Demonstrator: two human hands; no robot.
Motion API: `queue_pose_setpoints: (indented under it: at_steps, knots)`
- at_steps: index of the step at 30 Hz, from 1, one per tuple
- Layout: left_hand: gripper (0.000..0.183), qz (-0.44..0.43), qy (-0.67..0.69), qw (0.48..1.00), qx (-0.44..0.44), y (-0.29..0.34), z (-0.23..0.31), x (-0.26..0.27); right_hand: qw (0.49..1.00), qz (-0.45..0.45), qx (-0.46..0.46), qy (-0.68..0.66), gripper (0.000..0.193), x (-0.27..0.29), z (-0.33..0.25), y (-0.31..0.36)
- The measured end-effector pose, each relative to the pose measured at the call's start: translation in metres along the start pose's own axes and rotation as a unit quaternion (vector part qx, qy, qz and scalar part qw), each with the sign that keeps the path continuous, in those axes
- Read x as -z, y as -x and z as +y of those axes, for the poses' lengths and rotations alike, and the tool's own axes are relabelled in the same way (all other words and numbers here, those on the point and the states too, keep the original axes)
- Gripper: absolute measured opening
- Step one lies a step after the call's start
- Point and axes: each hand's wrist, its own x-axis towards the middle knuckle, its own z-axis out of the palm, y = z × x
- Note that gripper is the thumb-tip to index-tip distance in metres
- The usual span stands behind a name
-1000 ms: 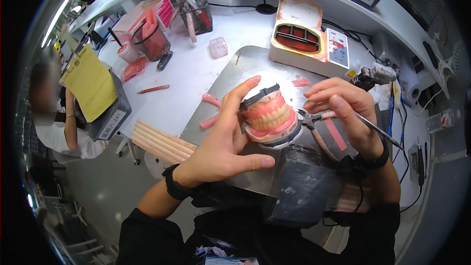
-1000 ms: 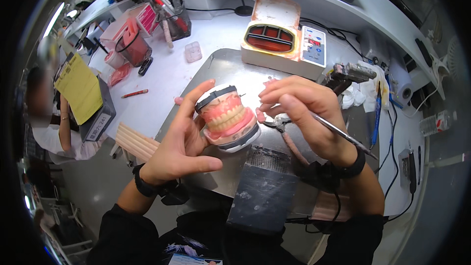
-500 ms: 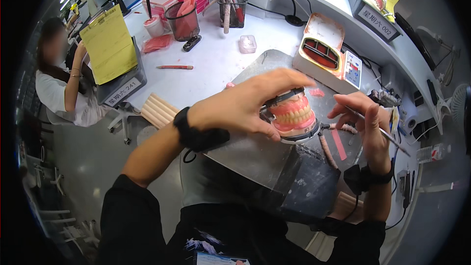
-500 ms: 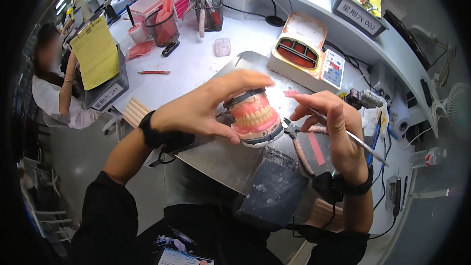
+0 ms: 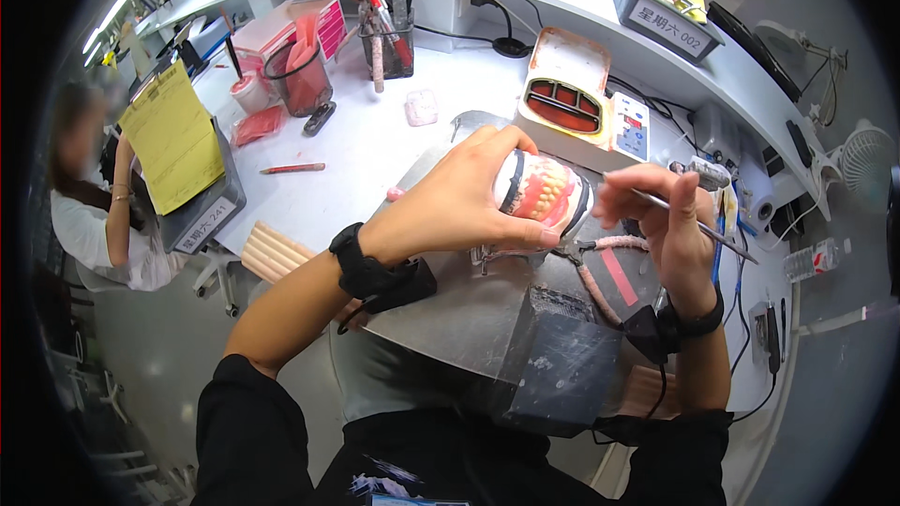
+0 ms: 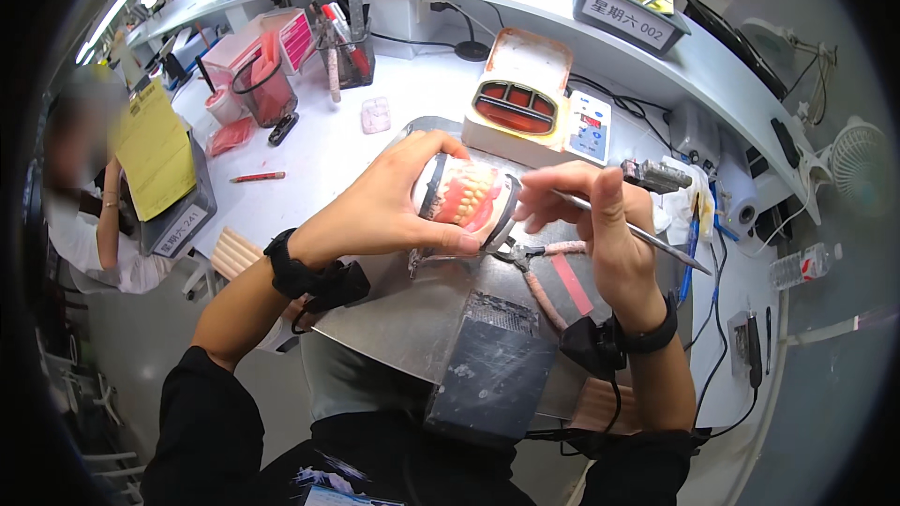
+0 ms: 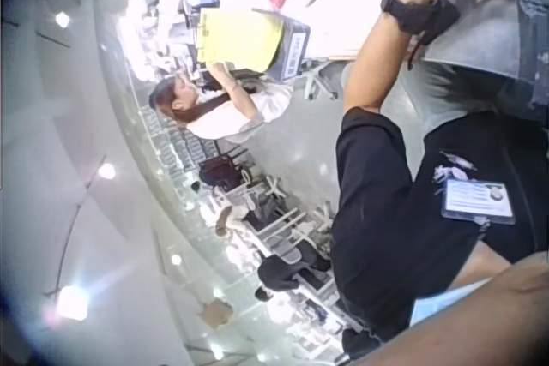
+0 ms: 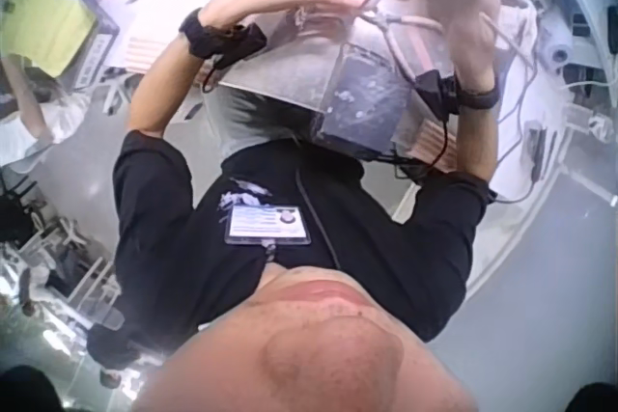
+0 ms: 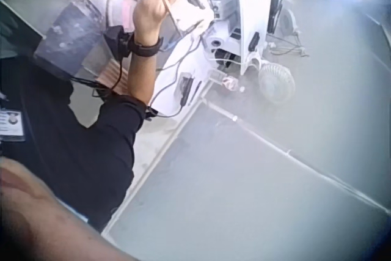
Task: Adjusting, cleaning, and marking dental denture models using hand tools and wipes.
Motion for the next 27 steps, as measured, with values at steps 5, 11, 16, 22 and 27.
queue_pose_setpoints:
  at_steps: [5,11,16,22,27]
  knots:
    - [0.076,-0.059,0.12,0.99,0.037,-0.009,-0.006,0.0,0.997,-0.031,-0.026,-0.071,0.057,0.007,0.007,-0.003]
    - [0.069,-0.057,0.186,0.98,0.034,-0.013,-0.012,0.0,0.981,-0.031,-0.065,-0.181,0.039,0.01,0.009,-0.006]
    - [0.059,-0.072,0.235,0.968,0.04,-0.016,-0.013,-0.004,0.985,-0.022,-0.06,-0.162,0.049,0.002,0.006,-0.008]
    - [0.07,-0.048,0.23,0.971,0.043,-0.012,-0.02,-0.004,0.996,-0.026,0.036,0.079,0.062,0.002,-0.001,-0.007]
    - [0.077,-0.034,0.219,0.974,0.048,-0.009,-0.016,-0.008,0.982,-0.018,0.073,0.171,0.045,-0.005,-0.008,-0.017]
